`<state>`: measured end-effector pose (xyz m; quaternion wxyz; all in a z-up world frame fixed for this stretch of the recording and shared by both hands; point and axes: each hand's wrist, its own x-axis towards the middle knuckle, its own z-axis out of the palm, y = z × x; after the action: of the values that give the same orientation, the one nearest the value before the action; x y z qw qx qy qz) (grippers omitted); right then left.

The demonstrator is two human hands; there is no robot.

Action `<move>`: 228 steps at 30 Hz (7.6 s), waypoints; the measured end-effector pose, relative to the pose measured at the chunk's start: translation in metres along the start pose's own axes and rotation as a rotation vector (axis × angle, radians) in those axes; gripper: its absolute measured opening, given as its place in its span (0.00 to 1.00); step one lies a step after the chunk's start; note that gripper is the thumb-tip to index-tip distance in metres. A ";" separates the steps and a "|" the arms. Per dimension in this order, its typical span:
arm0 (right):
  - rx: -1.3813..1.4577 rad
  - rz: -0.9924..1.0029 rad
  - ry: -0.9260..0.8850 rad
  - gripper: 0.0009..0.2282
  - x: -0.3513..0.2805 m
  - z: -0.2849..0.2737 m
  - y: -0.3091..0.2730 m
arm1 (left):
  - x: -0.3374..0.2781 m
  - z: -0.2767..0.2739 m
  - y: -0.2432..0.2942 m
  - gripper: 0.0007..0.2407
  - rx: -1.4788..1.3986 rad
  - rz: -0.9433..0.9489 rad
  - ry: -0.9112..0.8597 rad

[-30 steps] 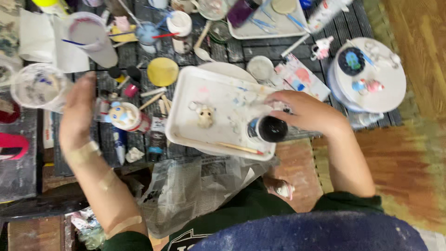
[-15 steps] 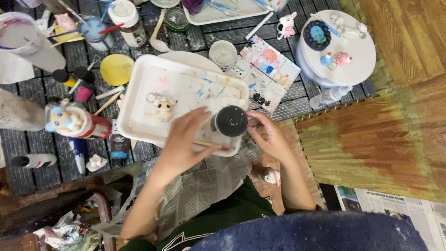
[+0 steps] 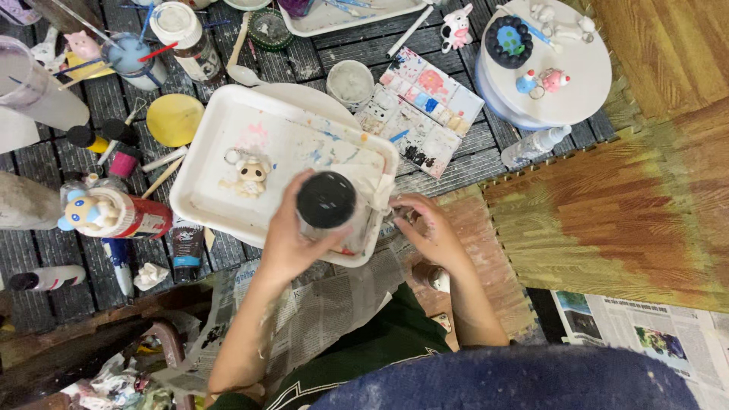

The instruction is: The person paints small figurines using a fine brush and various paint colors. They dip the brush into paint containers, apply paint to the figurines, and occasionally switch between different figurines and colors.

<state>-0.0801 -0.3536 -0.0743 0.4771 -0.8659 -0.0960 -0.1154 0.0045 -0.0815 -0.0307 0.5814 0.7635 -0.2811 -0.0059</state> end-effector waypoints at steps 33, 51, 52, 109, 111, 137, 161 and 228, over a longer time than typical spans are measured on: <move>-0.102 -0.079 0.013 0.12 0.006 0.023 0.014 | 0.017 0.003 -0.017 0.34 0.424 -0.021 0.029; 0.423 0.159 -0.081 0.16 0.038 0.066 0.076 | -0.068 -0.063 -0.052 0.29 0.164 -0.385 0.397; 0.490 0.224 -0.077 0.18 0.039 0.069 0.083 | -0.072 -0.061 -0.058 0.29 0.135 -0.363 0.392; 0.293 0.201 0.430 0.16 0.056 0.030 0.070 | -0.103 -0.146 -0.055 0.23 0.717 -0.301 0.934; 0.153 0.038 0.430 0.17 0.044 0.042 0.056 | -0.093 -0.162 -0.054 0.32 0.828 -0.154 0.933; -0.110 -0.055 0.481 0.21 0.047 0.069 0.012 | -0.087 -0.144 -0.027 0.26 -1.519 0.028 0.632; 0.043 -0.292 0.119 0.16 0.043 0.110 -0.048 | -0.092 -0.049 -0.062 0.31 -1.628 -0.318 0.332; -0.566 -0.513 0.072 0.10 0.502 0.270 -0.049 | -0.084 -0.105 -0.120 0.30 -1.059 -0.214 0.363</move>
<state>0.4148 -0.0702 -0.0289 0.1780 -0.9065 -0.2572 -0.2835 0.0198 0.0676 -0.1303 0.9199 0.3811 -0.0568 -0.0736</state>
